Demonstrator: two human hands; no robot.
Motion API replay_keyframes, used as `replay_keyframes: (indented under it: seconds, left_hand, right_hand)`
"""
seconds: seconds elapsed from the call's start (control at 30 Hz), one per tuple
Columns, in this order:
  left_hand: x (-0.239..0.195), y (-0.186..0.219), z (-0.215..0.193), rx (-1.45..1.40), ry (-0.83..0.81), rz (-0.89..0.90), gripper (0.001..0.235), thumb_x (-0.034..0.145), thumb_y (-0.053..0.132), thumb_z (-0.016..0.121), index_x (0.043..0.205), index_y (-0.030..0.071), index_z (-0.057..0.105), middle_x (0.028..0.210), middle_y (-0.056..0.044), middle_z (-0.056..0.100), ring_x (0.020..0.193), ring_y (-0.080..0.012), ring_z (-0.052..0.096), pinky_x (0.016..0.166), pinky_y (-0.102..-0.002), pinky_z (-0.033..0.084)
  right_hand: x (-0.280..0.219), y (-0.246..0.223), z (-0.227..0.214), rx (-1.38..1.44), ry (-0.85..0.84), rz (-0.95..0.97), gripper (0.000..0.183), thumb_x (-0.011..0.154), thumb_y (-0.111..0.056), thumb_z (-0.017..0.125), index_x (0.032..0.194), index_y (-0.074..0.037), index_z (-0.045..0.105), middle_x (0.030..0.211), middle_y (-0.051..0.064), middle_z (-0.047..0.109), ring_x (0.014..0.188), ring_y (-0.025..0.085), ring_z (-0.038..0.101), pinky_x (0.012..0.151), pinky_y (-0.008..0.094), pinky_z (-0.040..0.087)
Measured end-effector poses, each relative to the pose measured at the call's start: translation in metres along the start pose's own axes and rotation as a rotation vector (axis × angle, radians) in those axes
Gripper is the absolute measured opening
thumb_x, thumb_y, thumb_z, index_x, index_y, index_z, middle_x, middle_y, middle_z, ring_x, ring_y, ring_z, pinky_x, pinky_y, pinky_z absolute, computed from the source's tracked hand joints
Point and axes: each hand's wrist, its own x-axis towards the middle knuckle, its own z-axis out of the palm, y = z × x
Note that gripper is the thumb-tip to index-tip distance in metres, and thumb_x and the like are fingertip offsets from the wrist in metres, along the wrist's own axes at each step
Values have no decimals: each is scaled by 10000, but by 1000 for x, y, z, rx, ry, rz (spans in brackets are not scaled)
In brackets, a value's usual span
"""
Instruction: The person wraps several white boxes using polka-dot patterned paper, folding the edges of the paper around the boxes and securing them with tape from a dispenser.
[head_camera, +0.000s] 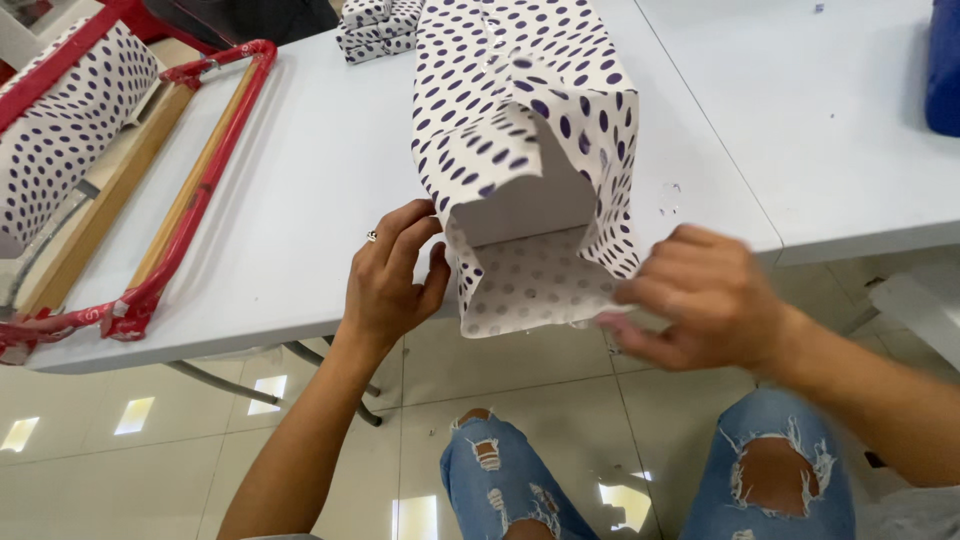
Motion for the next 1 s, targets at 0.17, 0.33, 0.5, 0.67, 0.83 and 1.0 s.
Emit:
replay_keyframes:
  seconds: [0.17, 0.33, 0.5, 0.67, 0.83, 1.0]
  left_hand:
    - [31, 4, -30, -33, -83, -23, 277, 1044, -101, 645, 1304, -28, 584, 1359, -209, 661, 1087, -343, 743, 753, -394, 621]
    - [66, 1, -39, -148, -41, -5, 270, 1089, -135, 636, 1325, -14, 584, 1291, -227, 686, 1182, -371, 732, 870, -408, 663]
    - [76, -4, -44, -147, -93, 82, 339, 1085, -161, 649, 1369, 20, 682, 1363, -201, 711, 1259, -366, 737, 867, -421, 681]
    - [85, -3, -48, -77, -111, 210, 248, 1130, -57, 651, 1340, 43, 738, 1367, -141, 738, 1239, -393, 740, 952, -466, 675]
    - [70, -11, -42, -29, -107, 239, 270, 1144, -45, 624, 1404, 30, 631, 1391, -122, 753, 1343, -403, 715, 1021, -513, 692]
    - [62, -23, -45, 93, -95, 386, 375, 1061, -133, 567, 768, 46, 416, 1455, -226, 682, 1309, -428, 745, 788, -405, 694]
  right_hand:
    - [35, 72, -66, -17, 160, 57, 154, 1113, -18, 749, 1156, 106, 669, 1056, 265, 714, 990, 408, 722, 859, 473, 578]
    - [85, 94, -61, 59, -59, 20, 561, 1125, -142, 697, 1566, 176, 562, 1567, 363, 623, 1509, 536, 598, 1304, 595, 496]
    - [93, 94, -47, -25, -252, -261, 423, 1137, -258, 595, 1543, -145, 632, 1616, 205, 623, 1533, 464, 576, 1236, 620, 512]
    - [96, 93, -49, -32, -289, -278, 491, 1138, -332, 524, 1584, -138, 593, 1650, 196, 588, 1546, 445, 553, 1241, 623, 484]
    - [79, 100, -53, 137, -227, -194, 399, 1167, -102, 484, 1547, -69, 366, 1644, 194, 558, 1500, 529, 601, 1230, 650, 564]
    - [65, 114, -55, -72, -131, -350, 436, 982, 4, 796, 1285, -56, 488, 1597, 294, 587, 1445, 537, 670, 1086, 560, 664]
